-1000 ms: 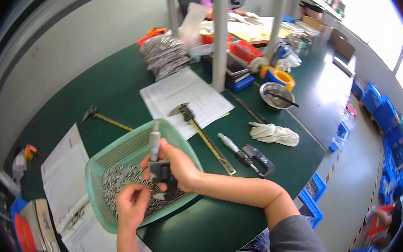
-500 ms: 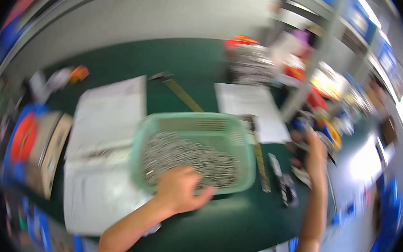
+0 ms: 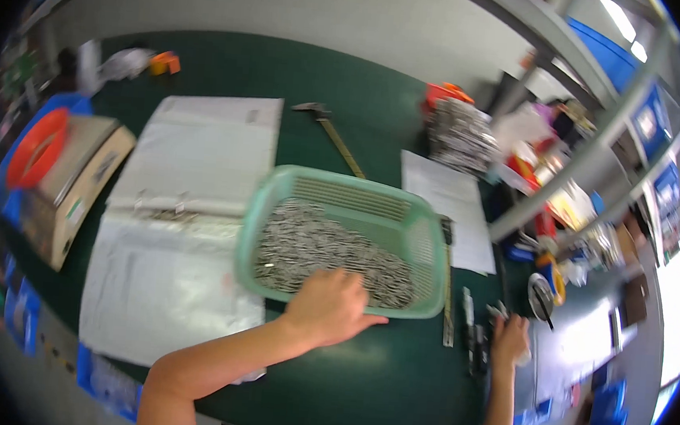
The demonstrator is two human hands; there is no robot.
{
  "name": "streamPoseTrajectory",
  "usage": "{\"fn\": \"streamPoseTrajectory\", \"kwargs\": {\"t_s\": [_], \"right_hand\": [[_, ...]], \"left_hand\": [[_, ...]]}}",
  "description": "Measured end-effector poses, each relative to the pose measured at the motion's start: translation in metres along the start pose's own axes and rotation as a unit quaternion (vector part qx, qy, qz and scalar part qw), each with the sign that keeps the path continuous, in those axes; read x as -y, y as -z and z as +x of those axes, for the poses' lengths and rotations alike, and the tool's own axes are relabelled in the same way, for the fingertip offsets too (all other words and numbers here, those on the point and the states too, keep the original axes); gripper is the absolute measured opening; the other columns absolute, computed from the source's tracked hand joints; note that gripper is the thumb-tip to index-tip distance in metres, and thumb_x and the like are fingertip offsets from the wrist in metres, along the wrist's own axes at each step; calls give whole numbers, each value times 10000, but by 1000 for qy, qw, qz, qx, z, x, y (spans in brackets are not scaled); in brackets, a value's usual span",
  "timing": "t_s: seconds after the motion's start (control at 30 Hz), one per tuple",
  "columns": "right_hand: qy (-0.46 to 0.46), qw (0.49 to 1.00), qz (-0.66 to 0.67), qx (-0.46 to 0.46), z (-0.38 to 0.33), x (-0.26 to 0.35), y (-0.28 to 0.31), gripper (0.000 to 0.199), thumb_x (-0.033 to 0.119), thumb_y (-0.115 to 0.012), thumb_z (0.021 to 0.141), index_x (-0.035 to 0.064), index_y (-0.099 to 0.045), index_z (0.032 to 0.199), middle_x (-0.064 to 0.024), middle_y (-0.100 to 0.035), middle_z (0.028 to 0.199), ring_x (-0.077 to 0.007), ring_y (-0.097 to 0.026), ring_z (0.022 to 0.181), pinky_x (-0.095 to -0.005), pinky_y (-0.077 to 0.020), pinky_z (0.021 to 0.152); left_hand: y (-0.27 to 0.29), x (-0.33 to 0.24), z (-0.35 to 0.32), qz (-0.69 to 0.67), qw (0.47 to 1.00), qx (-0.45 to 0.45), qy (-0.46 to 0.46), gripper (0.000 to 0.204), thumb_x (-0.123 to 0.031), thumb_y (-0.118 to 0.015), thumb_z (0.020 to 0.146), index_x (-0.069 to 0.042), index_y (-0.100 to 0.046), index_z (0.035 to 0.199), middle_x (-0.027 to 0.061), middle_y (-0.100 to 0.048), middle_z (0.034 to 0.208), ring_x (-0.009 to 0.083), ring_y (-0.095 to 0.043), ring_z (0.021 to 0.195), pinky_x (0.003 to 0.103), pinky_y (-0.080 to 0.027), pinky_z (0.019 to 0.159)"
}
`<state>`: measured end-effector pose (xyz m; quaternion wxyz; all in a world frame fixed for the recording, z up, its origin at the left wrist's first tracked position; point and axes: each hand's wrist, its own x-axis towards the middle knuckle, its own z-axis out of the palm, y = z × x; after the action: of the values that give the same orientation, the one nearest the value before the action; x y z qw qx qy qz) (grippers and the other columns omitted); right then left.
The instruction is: Measure small metal cylinders using a digital micrometer and record the dimensions in an inspection logbook.
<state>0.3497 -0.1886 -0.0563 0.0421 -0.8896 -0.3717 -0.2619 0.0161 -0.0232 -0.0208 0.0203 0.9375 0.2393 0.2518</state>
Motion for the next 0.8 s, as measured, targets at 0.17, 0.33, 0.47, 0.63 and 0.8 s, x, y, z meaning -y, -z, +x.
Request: {"fn": "streamPoseTrajectory", "kwargs": {"t_s": [0.17, 0.33, 0.47, 0.63, 0.8], "right_hand": [[15, 999, -26, 23, 0, 1, 5, 348, 400, -543, 776, 56, -524, 828, -121, -512, 839, -282, -543, 781, -409, -405, 642], [13, 996, -48, 80, 5, -8, 19, 384, 441, -513, 785, 70, -550, 878, -96, -536, 812, -251, -560, 740, -393, -407, 629], [49, 982, -119, 141, 15, 1, 29, 403, 475, -490, 787, 88, -583, 843, -72, -548, 781, -223, -564, 729, -364, -401, 624], [76, 995, -9, 65, 41, 16, 26, 332, 409, -539, 756, 82, -595, 749, -79, -556, 758, -235, -556, 770, -369, -412, 650], [147, 979, 129, 63, 91, 52, -9, 253, 311, -550, 736, 65, -596, 770, -106, -572, 833, -261, -551, 824, -384, -435, 698]], "left_hand": [[-3, 15, 21, 11, 1000, -14, 17, 473, -473, -584, 716, -19, -580, 587, 85, -511, 638, 246, -529, 629, 353, -435, 540], [-10, 29, 37, 17, 999, -38, -8, 464, -451, -607, 707, -6, -567, 580, 93, -498, 631, 258, -518, 621, 364, -430, 538], [-14, 36, 36, 36, 997, -60, 10, 459, -449, -630, 676, -7, -552, 581, 95, -481, 640, 267, -509, 618, 372, -414, 538], [-4, 26, 38, -32, 994, -88, 49, 357, -330, -622, 650, -41, -437, 553, 86, -435, 647, 258, -459, 577, 372, -370, 494], [-10, 23, 42, -113, 959, -228, -120, 285, -188, -570, 629, -92, -363, 459, 45, -365, 525, 237, -388, 477, 341, -293, 431]]}}
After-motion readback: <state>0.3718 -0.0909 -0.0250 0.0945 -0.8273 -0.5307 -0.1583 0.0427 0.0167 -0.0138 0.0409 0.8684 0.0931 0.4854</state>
